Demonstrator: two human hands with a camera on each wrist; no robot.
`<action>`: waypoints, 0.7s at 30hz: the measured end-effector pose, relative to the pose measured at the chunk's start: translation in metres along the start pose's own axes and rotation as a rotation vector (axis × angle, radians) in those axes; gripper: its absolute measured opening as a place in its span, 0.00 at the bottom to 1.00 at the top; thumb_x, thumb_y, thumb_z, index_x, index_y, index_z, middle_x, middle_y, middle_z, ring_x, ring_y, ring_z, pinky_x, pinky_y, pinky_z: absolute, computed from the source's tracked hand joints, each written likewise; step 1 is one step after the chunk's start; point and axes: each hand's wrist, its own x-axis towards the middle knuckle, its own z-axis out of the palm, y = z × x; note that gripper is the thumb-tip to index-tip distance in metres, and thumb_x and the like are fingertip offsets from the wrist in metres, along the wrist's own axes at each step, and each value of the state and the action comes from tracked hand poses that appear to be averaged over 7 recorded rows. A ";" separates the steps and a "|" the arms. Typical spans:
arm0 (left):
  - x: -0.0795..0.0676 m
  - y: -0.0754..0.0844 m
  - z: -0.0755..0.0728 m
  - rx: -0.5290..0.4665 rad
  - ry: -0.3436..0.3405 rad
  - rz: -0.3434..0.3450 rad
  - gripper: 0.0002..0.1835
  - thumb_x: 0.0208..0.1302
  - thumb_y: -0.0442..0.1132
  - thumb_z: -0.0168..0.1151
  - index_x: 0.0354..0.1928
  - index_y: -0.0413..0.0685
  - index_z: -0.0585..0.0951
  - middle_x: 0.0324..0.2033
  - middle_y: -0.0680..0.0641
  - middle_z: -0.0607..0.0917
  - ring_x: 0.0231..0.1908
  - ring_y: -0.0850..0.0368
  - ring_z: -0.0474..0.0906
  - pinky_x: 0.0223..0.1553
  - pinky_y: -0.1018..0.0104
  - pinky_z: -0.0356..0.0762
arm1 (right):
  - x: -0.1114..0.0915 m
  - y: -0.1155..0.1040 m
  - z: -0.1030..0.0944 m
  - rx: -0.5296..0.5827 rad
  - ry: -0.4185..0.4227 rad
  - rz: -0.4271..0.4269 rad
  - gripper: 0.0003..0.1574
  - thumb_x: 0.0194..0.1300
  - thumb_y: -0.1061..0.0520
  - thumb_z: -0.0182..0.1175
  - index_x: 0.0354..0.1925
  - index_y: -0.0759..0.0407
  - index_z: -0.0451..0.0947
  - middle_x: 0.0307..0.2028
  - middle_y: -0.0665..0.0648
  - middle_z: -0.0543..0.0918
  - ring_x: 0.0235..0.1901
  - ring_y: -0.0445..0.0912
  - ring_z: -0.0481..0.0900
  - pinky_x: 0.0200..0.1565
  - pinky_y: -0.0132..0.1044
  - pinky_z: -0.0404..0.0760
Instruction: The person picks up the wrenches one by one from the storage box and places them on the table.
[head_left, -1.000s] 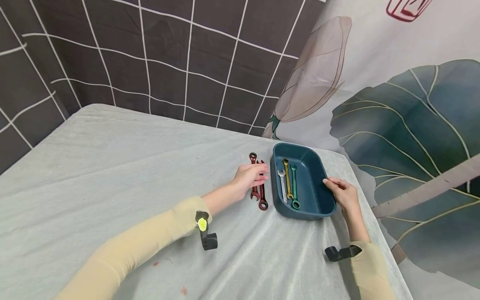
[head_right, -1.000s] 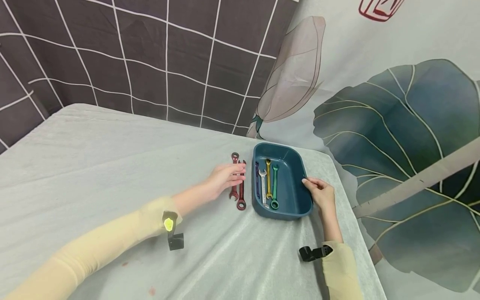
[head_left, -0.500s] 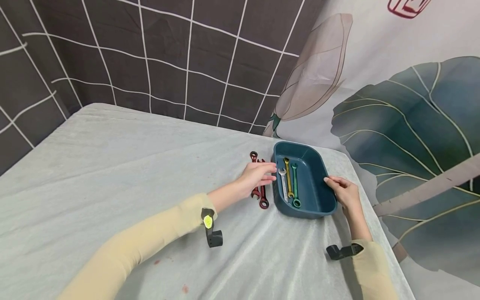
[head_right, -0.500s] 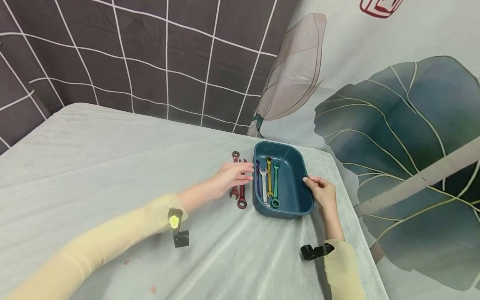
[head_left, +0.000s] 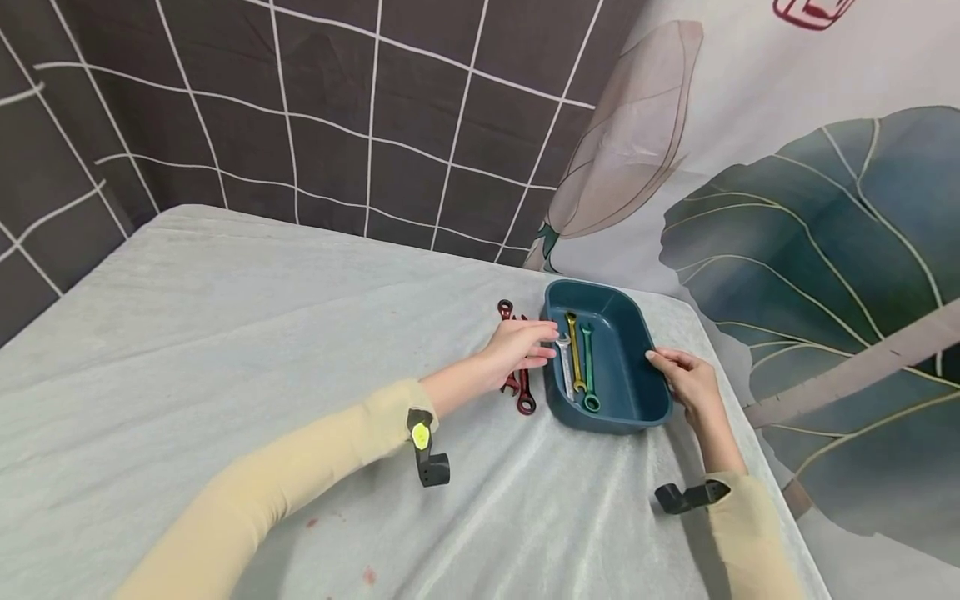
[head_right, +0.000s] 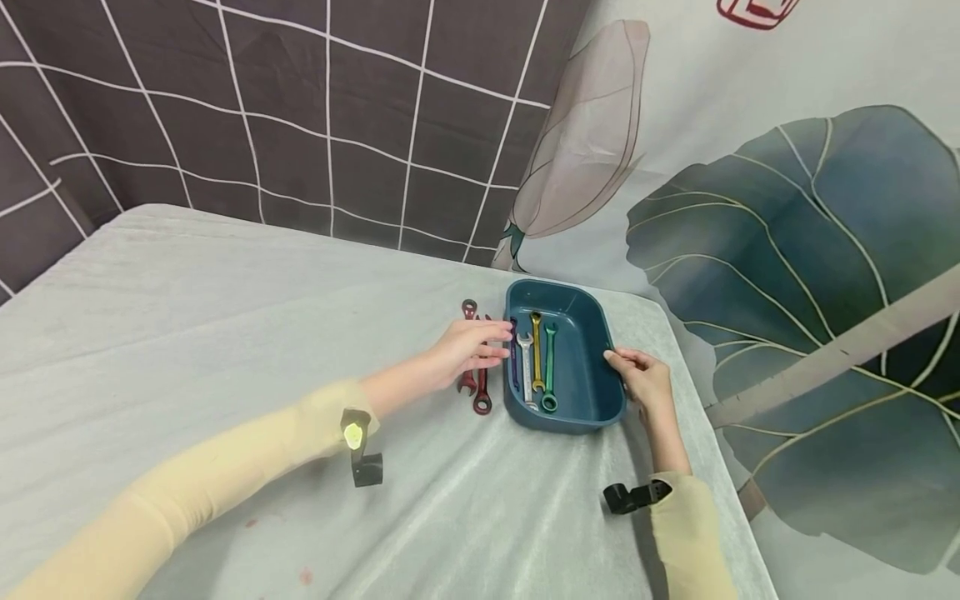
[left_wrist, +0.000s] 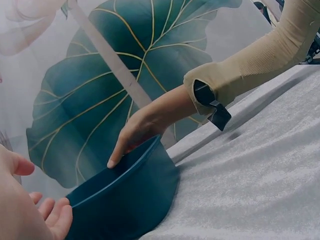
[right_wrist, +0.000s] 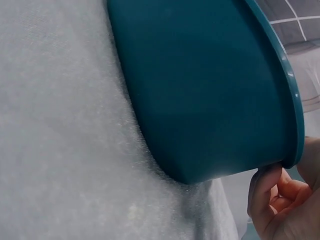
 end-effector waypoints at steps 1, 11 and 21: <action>0.000 0.001 0.000 -0.001 -0.001 -0.003 0.19 0.67 0.37 0.56 0.58 0.43 0.78 0.58 0.43 0.80 0.54 0.46 0.80 0.52 0.65 0.82 | 0.000 0.000 0.000 -0.012 -0.005 -0.003 0.15 0.61 0.38 0.63 0.42 0.42 0.78 0.20 0.36 0.70 0.23 0.35 0.66 0.25 0.28 0.72; 0.000 0.008 0.005 0.032 -0.023 -0.011 0.19 0.67 0.38 0.57 0.59 0.45 0.78 0.58 0.45 0.80 0.51 0.49 0.82 0.52 0.66 0.82 | 0.003 -0.002 -0.004 -0.055 -0.055 -0.015 0.24 0.61 0.36 0.61 0.48 0.47 0.79 0.24 0.36 0.71 0.26 0.34 0.70 0.29 0.29 0.76; 0.000 0.013 0.010 0.039 -0.032 -0.035 0.19 0.67 0.37 0.57 0.60 0.45 0.78 0.57 0.45 0.80 0.54 0.47 0.80 0.55 0.64 0.81 | 0.005 -0.001 -0.010 -0.039 -0.137 -0.015 0.22 0.63 0.34 0.59 0.48 0.43 0.79 0.29 0.30 0.73 0.32 0.34 0.72 0.33 0.28 0.77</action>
